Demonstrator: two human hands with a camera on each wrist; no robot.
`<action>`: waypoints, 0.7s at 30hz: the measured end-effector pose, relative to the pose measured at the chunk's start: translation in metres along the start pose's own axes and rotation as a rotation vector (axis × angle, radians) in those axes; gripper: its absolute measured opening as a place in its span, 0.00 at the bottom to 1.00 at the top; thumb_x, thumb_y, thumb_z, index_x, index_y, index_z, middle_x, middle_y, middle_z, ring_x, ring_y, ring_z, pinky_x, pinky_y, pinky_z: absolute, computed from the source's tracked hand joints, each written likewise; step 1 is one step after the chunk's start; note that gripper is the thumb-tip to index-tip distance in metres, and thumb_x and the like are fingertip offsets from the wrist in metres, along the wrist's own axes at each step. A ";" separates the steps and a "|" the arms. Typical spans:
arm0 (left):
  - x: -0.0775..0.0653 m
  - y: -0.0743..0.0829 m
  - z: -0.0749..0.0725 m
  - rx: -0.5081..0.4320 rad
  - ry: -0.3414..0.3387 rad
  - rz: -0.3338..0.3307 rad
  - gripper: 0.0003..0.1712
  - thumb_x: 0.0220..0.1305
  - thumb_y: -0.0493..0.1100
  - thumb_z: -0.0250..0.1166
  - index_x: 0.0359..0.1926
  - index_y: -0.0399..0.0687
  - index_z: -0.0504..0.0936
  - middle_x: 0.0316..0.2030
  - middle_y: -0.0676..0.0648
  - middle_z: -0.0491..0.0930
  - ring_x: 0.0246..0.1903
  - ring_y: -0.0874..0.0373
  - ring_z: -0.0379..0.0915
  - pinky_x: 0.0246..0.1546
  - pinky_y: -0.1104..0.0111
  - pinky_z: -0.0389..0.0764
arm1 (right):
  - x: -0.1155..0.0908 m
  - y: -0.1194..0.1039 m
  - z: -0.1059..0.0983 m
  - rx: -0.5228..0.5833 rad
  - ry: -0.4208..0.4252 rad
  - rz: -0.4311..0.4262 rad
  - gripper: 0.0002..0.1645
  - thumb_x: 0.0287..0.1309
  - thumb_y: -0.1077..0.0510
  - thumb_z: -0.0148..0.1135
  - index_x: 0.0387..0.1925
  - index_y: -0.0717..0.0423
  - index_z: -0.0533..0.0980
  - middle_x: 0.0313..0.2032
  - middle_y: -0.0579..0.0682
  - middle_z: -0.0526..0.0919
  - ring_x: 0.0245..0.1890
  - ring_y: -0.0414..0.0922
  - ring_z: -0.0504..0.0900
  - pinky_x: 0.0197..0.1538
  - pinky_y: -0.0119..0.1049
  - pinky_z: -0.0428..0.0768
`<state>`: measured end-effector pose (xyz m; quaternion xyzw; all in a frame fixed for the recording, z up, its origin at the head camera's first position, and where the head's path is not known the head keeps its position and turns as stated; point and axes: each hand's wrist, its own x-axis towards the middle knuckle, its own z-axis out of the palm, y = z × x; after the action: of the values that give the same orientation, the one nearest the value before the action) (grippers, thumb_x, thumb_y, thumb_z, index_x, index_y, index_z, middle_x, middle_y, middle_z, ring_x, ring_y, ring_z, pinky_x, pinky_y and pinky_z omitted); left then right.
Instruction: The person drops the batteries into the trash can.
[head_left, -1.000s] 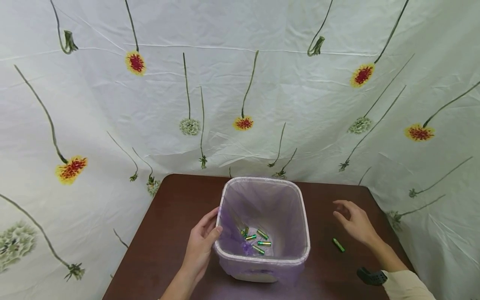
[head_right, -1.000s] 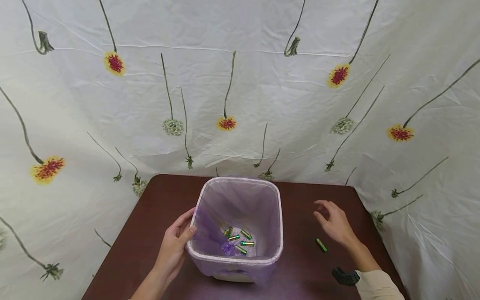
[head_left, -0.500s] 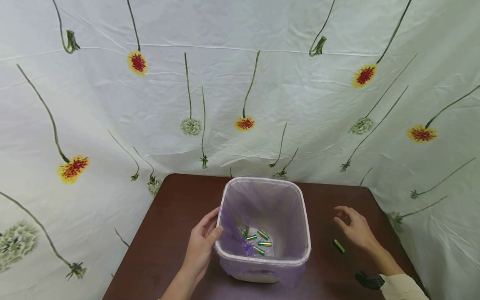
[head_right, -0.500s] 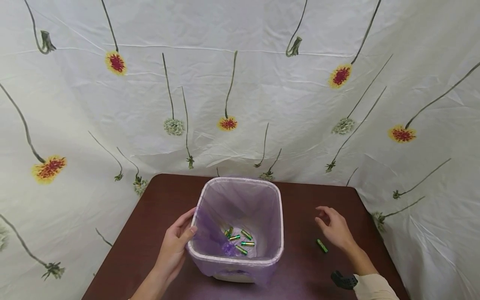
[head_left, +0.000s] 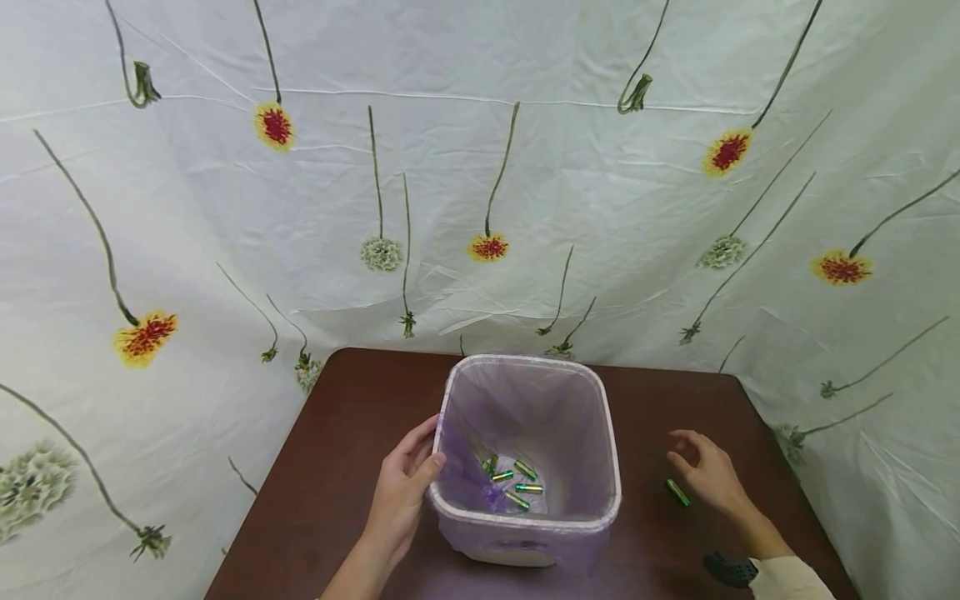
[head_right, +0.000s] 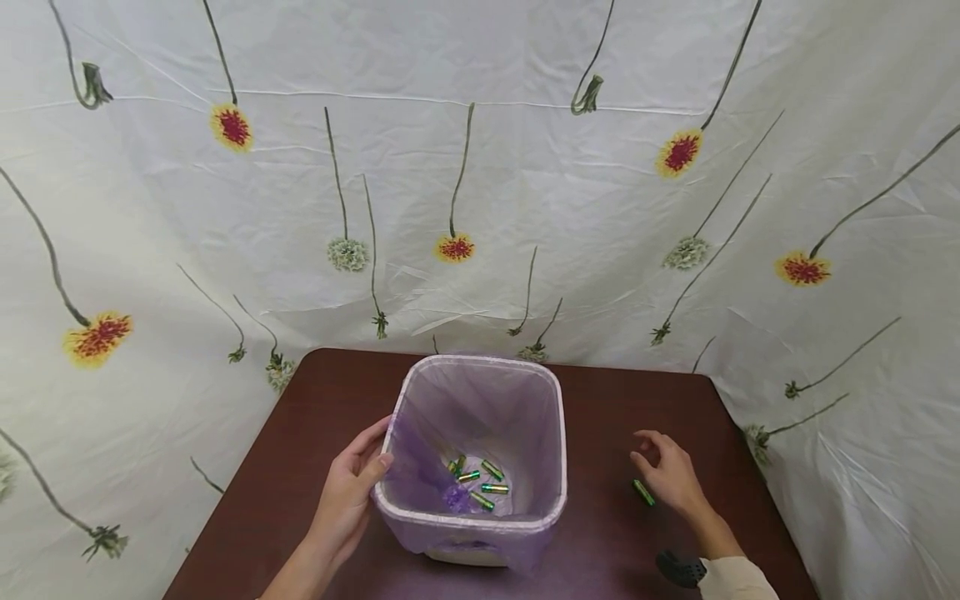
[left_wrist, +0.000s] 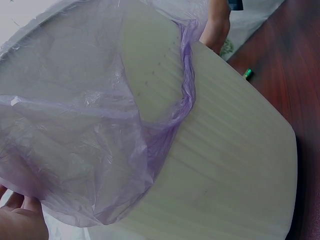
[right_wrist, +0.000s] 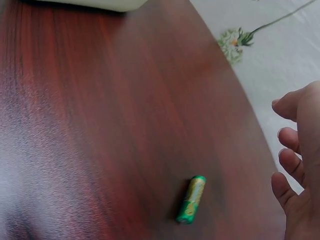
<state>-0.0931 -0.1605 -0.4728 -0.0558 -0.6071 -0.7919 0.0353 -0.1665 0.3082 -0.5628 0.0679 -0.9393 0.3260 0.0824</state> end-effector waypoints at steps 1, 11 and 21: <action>0.000 0.000 0.000 -0.001 -0.001 0.001 0.32 0.71 0.29 0.62 0.73 0.28 0.65 0.70 0.30 0.67 0.66 0.57 0.71 0.60 0.71 0.75 | -0.001 0.002 0.002 0.004 -0.003 0.012 0.20 0.65 0.63 0.69 0.57 0.65 0.78 0.39 0.50 0.79 0.34 0.44 0.75 0.35 0.42 0.75; 0.001 -0.004 0.000 -0.001 0.016 -0.012 0.32 0.70 0.29 0.62 0.73 0.30 0.66 0.70 0.32 0.67 0.65 0.58 0.71 0.59 0.70 0.75 | -0.011 0.013 0.018 0.026 -0.055 0.149 0.24 0.64 0.60 0.71 0.58 0.65 0.77 0.40 0.51 0.78 0.38 0.47 0.76 0.39 0.44 0.75; 0.001 -0.003 0.000 -0.003 0.006 0.003 0.32 0.70 0.29 0.62 0.72 0.28 0.66 0.70 0.31 0.67 0.65 0.58 0.72 0.59 0.70 0.76 | -0.028 0.036 0.040 0.051 -0.088 0.270 0.38 0.64 0.53 0.72 0.67 0.69 0.69 0.56 0.72 0.75 0.57 0.69 0.73 0.54 0.66 0.73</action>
<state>-0.0944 -0.1601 -0.4757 -0.0543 -0.6057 -0.7929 0.0386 -0.1502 0.3134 -0.6215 -0.0426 -0.9341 0.3545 -0.0049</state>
